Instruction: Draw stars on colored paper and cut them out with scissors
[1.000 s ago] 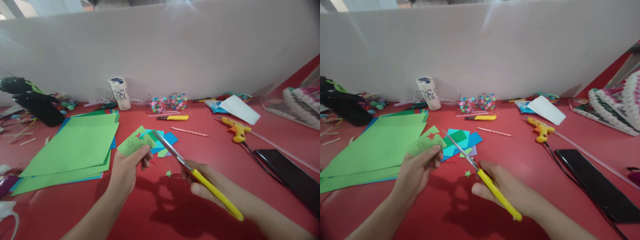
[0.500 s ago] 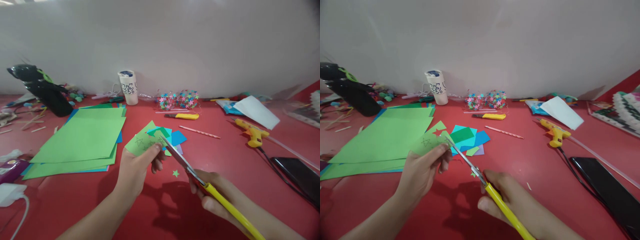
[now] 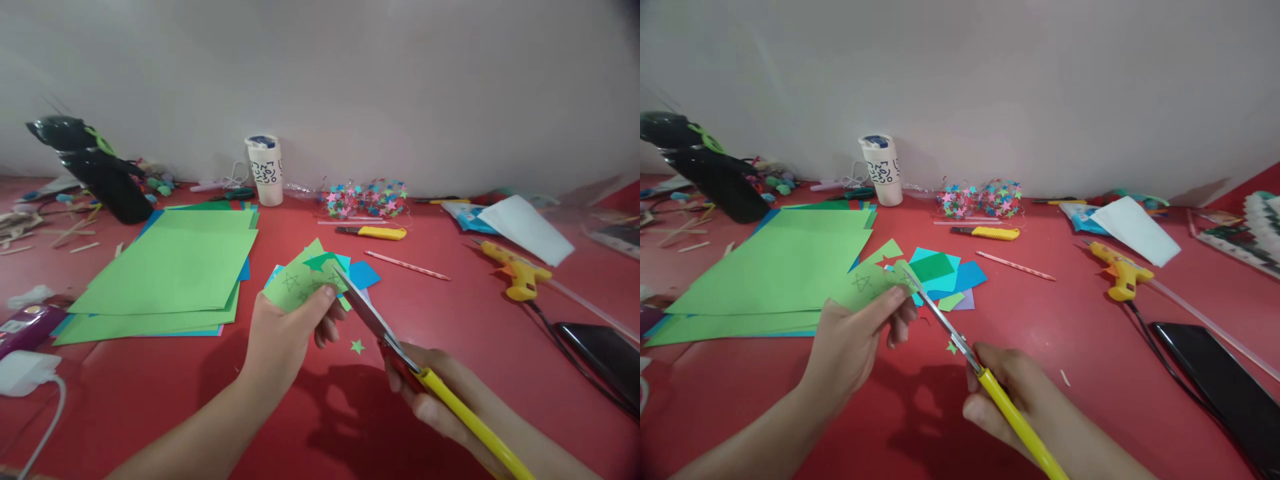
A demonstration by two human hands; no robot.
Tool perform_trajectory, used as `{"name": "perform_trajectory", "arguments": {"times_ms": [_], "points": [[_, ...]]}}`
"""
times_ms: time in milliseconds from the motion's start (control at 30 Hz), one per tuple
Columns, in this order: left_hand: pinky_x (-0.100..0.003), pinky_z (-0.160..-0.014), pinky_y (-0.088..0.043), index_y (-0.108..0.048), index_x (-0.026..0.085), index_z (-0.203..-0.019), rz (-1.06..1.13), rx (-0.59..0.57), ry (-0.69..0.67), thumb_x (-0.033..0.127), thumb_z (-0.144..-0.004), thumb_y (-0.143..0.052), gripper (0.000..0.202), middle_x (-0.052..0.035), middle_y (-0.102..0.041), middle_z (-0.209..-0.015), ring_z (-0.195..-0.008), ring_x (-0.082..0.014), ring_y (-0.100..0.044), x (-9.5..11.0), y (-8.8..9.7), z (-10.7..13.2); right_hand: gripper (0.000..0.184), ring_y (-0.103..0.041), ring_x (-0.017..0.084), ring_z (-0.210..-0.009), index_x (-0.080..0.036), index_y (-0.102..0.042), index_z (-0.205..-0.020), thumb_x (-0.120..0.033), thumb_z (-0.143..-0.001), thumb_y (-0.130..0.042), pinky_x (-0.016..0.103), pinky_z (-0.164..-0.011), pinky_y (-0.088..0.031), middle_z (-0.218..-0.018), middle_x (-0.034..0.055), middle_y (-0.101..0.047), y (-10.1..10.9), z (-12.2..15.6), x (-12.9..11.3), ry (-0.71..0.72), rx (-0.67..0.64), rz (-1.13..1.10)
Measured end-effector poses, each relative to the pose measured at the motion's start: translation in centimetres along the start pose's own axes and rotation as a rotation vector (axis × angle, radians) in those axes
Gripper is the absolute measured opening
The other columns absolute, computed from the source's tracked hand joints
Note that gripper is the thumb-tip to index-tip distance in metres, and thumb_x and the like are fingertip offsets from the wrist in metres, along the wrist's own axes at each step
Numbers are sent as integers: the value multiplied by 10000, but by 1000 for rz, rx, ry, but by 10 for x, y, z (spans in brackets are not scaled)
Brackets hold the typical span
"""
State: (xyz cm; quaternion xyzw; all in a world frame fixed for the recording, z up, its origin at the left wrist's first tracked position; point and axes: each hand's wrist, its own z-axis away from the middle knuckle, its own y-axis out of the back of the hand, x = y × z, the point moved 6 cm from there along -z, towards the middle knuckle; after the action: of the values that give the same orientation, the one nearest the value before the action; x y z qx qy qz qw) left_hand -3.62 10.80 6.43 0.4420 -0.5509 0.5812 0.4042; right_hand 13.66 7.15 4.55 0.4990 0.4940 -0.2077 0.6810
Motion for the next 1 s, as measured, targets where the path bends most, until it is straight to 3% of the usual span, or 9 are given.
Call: {"name": "perform_trajectory", "arguments": {"times_ms": [267, 667, 1000], "points": [[-167, -359, -389, -629, 178, -630, 0, -3, 0, 216, -754, -587, 137, 37, -616, -518, -390, -65, -516, -1, 1, 0, 499, -463, 154, -539, -202, -573, -784, -686, -765, -453, 232, -452, -396, -611, 14, -510, -2, -2, 8, 14, -119, -13], [-165, -359, -384, -626, 177, -636, 8, -9, 6, 217, -754, -592, 129, 35, -619, -523, -391, -61, -507, -2, -1, 0, 519, -458, 144, -523, -197, -580, -743, -686, -789, -414, 222, -434, -380, -593, 12, -506, -1, -1, 8, 12, -55, 9], [-164, -358, -380, -621, 177, -631, 26, -14, 18, 220, -750, -597, 129, 31, -618, -528, -389, -59, -506, -3, -2, 0, 524, -411, 138, -532, -200, -525, -718, -695, -800, -375, 228, -446, -345, -612, 5, -468, -6, -2, 10, -19, -107, -5]]}}
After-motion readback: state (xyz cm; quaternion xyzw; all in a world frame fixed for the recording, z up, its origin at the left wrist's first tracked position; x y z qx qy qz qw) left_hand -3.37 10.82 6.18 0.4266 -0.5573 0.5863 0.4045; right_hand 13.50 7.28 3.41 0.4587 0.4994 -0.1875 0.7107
